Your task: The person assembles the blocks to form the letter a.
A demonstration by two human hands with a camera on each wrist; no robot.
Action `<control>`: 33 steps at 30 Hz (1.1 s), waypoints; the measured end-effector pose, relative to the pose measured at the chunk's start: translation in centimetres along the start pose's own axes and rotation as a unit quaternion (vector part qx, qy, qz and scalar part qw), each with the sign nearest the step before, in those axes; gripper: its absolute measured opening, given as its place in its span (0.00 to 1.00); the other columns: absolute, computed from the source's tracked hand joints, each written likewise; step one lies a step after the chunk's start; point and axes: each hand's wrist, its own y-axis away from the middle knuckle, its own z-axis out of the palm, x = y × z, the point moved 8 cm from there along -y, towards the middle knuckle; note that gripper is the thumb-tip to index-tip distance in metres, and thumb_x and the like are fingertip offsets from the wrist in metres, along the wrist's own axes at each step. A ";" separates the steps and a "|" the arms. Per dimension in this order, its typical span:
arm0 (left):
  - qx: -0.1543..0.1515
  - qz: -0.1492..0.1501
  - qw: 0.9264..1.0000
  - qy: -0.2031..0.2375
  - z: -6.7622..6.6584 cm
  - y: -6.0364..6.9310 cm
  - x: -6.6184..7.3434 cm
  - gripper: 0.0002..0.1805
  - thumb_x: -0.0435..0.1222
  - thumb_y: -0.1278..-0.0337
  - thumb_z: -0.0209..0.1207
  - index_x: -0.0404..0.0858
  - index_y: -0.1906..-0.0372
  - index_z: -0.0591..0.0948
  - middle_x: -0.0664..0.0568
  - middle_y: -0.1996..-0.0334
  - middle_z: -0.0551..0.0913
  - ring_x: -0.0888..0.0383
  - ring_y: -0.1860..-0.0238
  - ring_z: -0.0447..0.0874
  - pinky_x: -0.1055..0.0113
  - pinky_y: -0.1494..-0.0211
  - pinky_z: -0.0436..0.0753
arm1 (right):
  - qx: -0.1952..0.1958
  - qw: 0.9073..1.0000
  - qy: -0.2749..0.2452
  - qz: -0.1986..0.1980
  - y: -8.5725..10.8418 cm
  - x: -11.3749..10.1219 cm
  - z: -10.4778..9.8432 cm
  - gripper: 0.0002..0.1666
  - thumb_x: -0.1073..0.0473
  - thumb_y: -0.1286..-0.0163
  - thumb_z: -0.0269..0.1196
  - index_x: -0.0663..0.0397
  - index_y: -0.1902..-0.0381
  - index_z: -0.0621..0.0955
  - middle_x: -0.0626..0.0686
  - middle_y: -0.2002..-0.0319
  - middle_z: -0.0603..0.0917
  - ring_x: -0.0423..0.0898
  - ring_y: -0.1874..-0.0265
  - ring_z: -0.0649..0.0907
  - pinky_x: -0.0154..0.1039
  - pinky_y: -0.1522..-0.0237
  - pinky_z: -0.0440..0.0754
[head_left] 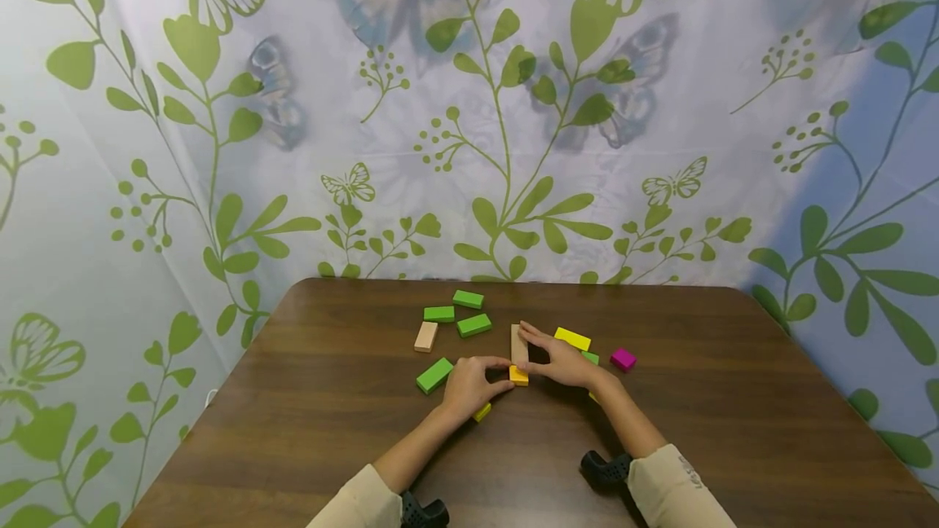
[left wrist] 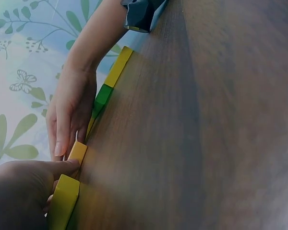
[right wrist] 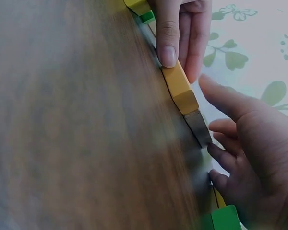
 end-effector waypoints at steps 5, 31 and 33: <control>0.001 0.000 1.000 -0.003 0.0 -0.1 0.1 0.18 0.45 0.57 0.69 0.45 0.58 0.86 0.60 0.62 0.85 0.62 0.59 0.82 0.70 0.61 0.81 | -0.023 1.000 -0.011 0.003 0.0 -0.2 0.1 0.48 0.40 0.39 0.61 0.55 0.29 0.56 0.54 0.29 0.52 0.55 0.34 0.59 0.57 0.41 0.63; 0.032 0.058 0.998 -0.010 -5.7 3.1 -1.6 0.21 0.47 0.48 0.64 0.39 0.52 0.82 0.55 0.55 0.82 0.58 0.53 0.80 0.62 0.52 0.79 | -0.025 1.000 -0.005 0.015 0.0 0.5 0.0 0.48 0.39 0.40 0.62 0.52 0.29 0.57 0.51 0.29 0.53 0.54 0.33 0.59 0.56 0.38 0.60; 0.033 0.060 0.997 -0.024 -5.9 4.0 -1.6 0.22 0.48 0.49 0.64 0.39 0.52 0.82 0.55 0.56 0.82 0.59 0.54 0.80 0.63 0.52 0.79 | -0.025 1.000 -0.002 0.016 0.0 0.6 0.1 0.48 0.38 0.40 0.61 0.51 0.29 0.57 0.51 0.29 0.53 0.54 0.33 0.59 0.56 0.38 0.60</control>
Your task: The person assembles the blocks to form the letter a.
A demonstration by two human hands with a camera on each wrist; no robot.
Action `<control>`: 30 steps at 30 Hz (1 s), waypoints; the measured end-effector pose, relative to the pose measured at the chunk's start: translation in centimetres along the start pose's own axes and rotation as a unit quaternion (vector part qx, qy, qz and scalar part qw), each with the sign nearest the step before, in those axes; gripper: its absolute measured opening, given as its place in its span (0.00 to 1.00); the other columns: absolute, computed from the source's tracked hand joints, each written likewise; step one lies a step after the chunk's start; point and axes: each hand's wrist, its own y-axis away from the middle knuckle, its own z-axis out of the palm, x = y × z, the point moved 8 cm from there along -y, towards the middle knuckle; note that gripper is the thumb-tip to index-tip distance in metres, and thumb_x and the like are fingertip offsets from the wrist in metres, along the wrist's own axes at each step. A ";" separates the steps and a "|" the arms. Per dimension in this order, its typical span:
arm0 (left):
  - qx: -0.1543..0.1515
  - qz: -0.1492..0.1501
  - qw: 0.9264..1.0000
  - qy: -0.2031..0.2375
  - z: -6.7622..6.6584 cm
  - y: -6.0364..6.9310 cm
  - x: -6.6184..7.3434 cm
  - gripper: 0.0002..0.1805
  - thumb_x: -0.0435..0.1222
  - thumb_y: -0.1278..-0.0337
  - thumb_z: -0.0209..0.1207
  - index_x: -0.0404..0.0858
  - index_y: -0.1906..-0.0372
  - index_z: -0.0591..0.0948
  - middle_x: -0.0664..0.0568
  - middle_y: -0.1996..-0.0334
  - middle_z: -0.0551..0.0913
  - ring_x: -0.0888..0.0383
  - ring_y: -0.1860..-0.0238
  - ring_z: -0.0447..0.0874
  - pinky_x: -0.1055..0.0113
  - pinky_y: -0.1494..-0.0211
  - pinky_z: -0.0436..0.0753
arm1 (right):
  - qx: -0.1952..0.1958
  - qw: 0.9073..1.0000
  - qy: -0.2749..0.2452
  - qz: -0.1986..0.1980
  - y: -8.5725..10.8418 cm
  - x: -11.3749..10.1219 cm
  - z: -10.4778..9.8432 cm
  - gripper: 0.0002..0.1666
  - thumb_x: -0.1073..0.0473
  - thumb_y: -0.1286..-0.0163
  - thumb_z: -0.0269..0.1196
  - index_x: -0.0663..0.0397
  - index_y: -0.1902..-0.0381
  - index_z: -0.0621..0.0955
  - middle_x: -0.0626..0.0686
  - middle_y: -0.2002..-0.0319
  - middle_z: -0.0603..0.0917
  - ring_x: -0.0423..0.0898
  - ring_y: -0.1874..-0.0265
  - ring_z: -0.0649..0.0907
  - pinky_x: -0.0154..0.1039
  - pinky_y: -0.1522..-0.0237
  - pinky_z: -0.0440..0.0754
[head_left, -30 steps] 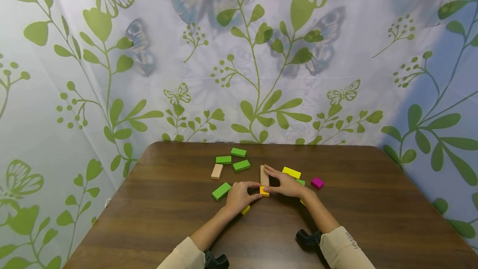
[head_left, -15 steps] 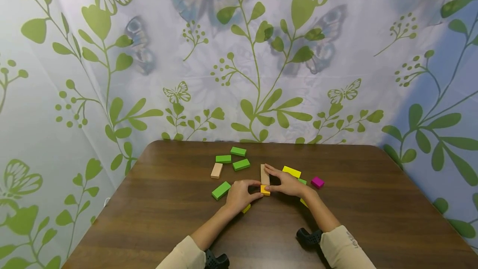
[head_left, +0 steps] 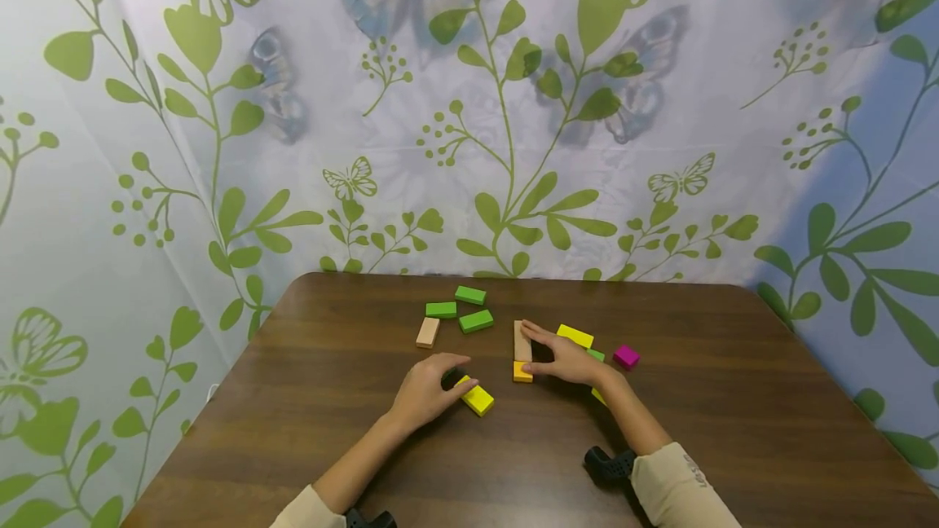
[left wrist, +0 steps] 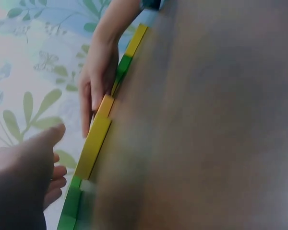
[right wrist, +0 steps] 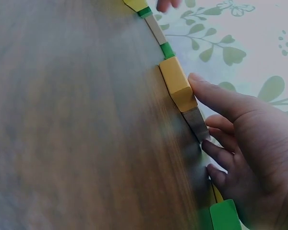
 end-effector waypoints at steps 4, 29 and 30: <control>0.000 -0.006 1.000 -0.021 -0.1 1.4 0.8 0.27 0.51 0.52 0.65 0.37 0.51 0.81 0.51 0.54 0.81 0.56 0.54 0.80 0.62 0.53 0.80 | 0.003 1.000 -0.001 0.000 0.0 0.0 -0.1 0.48 0.38 0.41 0.62 0.51 0.29 0.57 0.50 0.29 0.53 0.53 0.33 0.58 0.56 0.38 0.60; -0.156 0.092 0.980 0.084 4.6 1.6 4.4 0.31 0.43 0.47 0.61 0.34 0.38 0.71 0.47 0.40 0.71 0.54 0.39 0.68 0.60 0.41 0.71 | 0.001 1.000 -0.004 -0.002 0.0 0.3 0.1 0.48 0.38 0.39 0.60 0.51 0.28 0.55 0.50 0.29 0.52 0.53 0.33 0.58 0.57 0.38 0.60; -0.157 0.098 0.979 0.089 4.7 1.6 4.5 0.32 0.44 0.47 0.61 0.34 0.38 0.71 0.47 0.40 0.71 0.54 0.39 0.67 0.60 0.40 0.70 | 0.001 1.000 -0.003 -0.001 0.0 0.3 0.2 0.48 0.37 0.39 0.60 0.51 0.28 0.55 0.50 0.29 0.51 0.53 0.33 0.58 0.57 0.38 0.60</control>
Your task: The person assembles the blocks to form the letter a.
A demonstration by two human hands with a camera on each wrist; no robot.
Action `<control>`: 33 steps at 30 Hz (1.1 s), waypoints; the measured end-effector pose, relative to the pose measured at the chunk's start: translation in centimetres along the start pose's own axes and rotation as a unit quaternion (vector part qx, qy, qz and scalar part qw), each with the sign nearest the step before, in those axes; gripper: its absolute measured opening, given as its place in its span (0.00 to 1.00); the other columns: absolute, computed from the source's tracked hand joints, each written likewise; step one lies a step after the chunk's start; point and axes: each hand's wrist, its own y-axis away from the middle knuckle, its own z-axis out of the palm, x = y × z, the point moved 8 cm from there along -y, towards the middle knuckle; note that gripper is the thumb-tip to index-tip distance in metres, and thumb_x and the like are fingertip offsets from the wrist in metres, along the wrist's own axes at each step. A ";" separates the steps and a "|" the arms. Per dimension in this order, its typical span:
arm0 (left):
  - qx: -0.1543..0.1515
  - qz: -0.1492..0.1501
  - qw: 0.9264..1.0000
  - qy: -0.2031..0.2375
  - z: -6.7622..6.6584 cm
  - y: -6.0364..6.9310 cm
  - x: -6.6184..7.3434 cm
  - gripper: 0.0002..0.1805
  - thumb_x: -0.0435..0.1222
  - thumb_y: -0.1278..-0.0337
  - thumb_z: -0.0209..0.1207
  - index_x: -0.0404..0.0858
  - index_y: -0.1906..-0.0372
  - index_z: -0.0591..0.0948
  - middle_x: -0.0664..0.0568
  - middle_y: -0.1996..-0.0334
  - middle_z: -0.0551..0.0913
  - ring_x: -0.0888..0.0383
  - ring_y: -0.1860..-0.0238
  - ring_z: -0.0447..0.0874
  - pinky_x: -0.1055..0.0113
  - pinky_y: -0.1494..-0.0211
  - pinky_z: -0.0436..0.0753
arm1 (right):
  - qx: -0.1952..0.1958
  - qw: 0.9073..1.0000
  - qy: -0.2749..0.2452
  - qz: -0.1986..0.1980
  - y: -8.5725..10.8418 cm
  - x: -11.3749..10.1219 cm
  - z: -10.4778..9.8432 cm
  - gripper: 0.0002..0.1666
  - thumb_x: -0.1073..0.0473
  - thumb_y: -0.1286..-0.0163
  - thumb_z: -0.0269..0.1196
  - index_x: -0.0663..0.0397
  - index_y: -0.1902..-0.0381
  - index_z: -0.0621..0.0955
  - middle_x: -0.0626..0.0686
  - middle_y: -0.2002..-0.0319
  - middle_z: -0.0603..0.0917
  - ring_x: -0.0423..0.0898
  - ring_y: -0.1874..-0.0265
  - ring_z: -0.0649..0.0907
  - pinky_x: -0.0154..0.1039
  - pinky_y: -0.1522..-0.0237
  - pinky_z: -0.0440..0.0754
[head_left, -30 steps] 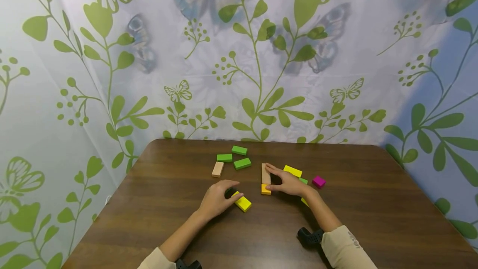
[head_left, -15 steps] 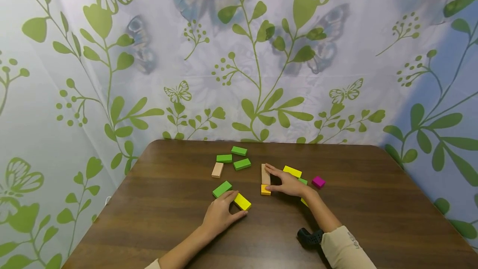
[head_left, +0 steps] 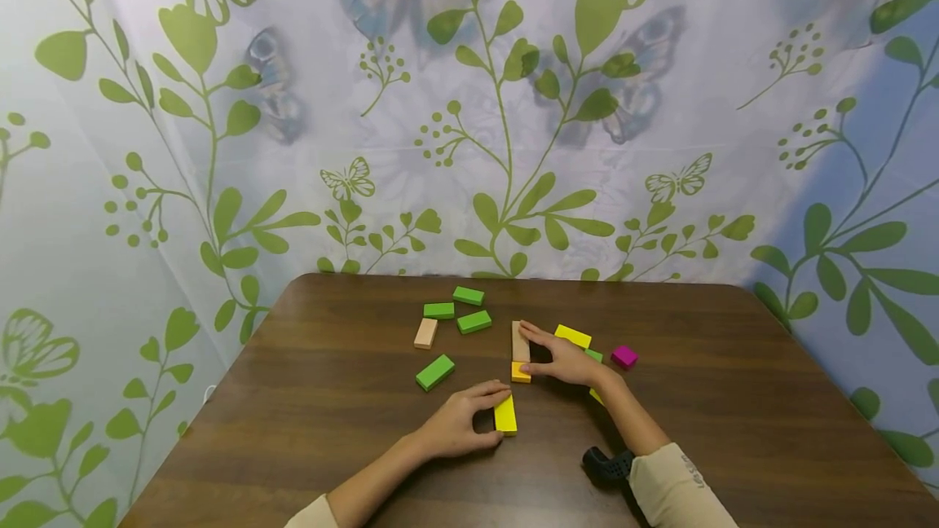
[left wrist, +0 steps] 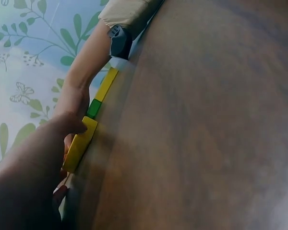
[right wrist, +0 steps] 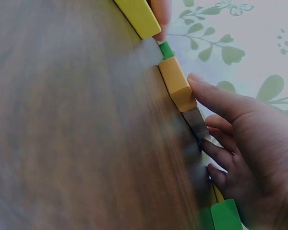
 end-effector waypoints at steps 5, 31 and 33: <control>0.025 -0.034 0.999 -0.002 -0.3 0.4 -0.4 0.35 0.52 0.50 0.63 0.37 0.39 0.72 0.50 0.42 0.72 0.56 0.42 0.71 0.60 0.42 0.72 | 0.004 1.000 -0.003 -0.001 0.0 -0.2 -0.1 0.48 0.38 0.39 0.60 0.50 0.29 0.56 0.50 0.29 0.52 0.54 0.33 0.58 0.58 0.39 0.60; 0.058 -0.095 0.994 -0.008 1.0 -2.0 -1.5 0.33 0.52 0.52 0.65 0.41 0.41 0.75 0.48 0.46 0.77 0.53 0.46 0.75 0.57 0.45 0.75 | -0.010 1.000 -0.012 -0.006 -0.1 -0.1 -0.1 0.49 0.39 0.39 0.61 0.54 0.29 0.55 0.53 0.28 0.51 0.55 0.33 0.57 0.58 0.39 0.59; 0.058 -0.098 0.993 -0.007 1.0 -2.1 -1.6 0.33 0.52 0.52 0.65 0.40 0.41 0.75 0.49 0.47 0.77 0.53 0.46 0.75 0.58 0.45 0.75 | -0.011 1.000 -0.013 -0.005 -0.1 -0.1 -0.1 0.49 0.40 0.39 0.61 0.54 0.29 0.55 0.53 0.28 0.50 0.54 0.33 0.56 0.58 0.38 0.59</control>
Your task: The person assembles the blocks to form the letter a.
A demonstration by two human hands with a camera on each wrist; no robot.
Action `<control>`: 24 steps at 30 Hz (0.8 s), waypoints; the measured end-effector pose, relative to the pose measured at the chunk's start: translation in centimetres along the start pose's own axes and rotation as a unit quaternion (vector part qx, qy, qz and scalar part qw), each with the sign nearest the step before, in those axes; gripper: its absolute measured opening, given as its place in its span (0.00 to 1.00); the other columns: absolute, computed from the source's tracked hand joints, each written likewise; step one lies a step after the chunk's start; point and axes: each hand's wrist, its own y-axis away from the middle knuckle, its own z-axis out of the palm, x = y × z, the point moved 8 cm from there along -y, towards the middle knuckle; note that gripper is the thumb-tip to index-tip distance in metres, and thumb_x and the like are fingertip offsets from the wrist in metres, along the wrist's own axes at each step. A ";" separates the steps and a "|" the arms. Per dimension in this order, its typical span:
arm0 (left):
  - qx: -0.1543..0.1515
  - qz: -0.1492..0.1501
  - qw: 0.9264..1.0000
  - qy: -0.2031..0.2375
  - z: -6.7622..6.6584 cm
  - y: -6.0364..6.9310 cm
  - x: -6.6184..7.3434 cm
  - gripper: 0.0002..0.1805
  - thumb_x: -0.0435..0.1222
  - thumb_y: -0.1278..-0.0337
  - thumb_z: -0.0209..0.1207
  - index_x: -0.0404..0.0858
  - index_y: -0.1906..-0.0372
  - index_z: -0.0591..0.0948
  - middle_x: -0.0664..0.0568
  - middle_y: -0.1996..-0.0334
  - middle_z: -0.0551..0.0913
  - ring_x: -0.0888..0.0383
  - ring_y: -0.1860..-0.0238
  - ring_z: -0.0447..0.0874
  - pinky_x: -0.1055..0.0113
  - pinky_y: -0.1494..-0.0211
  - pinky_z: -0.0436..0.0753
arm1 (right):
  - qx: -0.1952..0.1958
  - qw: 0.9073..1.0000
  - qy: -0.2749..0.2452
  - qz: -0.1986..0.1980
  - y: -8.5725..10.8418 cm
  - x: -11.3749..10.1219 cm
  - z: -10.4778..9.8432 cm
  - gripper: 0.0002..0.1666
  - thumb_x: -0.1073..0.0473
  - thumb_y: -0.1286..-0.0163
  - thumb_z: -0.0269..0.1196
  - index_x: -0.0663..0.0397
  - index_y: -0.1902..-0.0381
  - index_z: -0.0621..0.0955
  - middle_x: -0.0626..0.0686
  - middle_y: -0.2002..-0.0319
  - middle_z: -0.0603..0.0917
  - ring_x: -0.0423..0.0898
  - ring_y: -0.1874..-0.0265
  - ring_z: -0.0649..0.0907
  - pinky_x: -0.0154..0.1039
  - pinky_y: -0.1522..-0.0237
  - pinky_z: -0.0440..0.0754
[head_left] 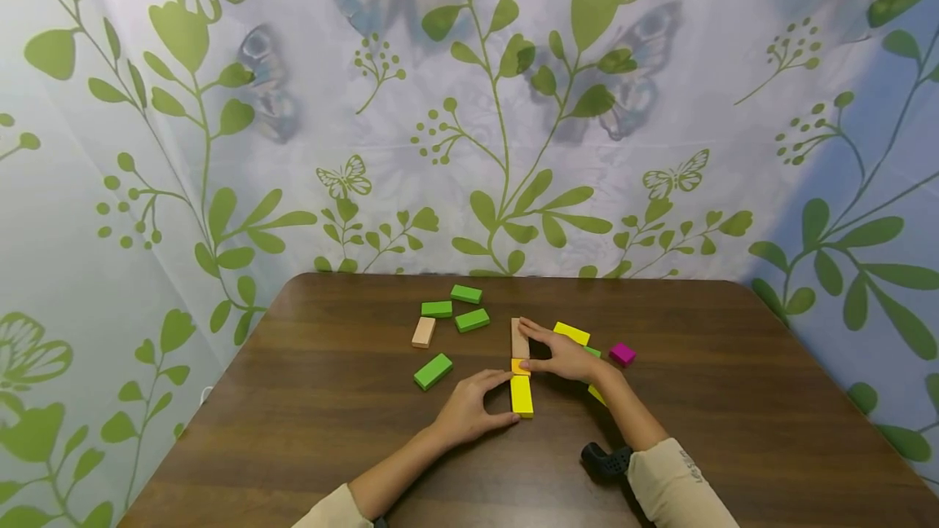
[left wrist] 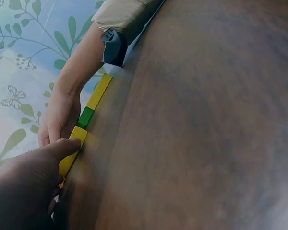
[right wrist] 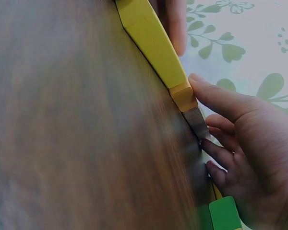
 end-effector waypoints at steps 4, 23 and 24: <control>-0.005 -0.004 1.000 0.005 0.1 -0.1 -0.1 0.34 0.52 0.51 0.64 0.39 0.41 0.75 0.50 0.47 0.77 0.53 0.46 0.75 0.58 0.45 0.74 | -0.002 1.000 -0.001 0.001 0.0 0.0 0.1 0.48 0.40 0.38 0.60 0.53 0.28 0.54 0.52 0.28 0.50 0.54 0.32 0.56 0.58 0.38 0.58; 0.001 0.020 1.000 0.013 -0.1 -0.4 0.2 0.31 0.50 0.52 0.66 0.40 0.43 0.77 0.52 0.49 0.77 0.57 0.48 0.76 0.63 0.45 0.75 | 0.031 1.000 -0.001 0.001 0.0 -0.1 -0.5 0.46 0.41 0.40 0.62 0.54 0.30 0.60 0.53 0.30 0.56 0.55 0.34 0.60 0.58 0.40 0.62; 0.001 0.019 1.000 0.012 -0.1 -0.4 0.2 0.31 0.50 0.52 0.66 0.40 0.43 0.77 0.53 0.49 0.77 0.58 0.48 0.76 0.63 0.45 0.75 | 0.040 0.999 -0.001 0.001 0.0 -0.2 -0.6 0.45 0.42 0.39 0.62 0.55 0.31 0.61 0.54 0.31 0.58 0.55 0.34 0.61 0.58 0.40 0.62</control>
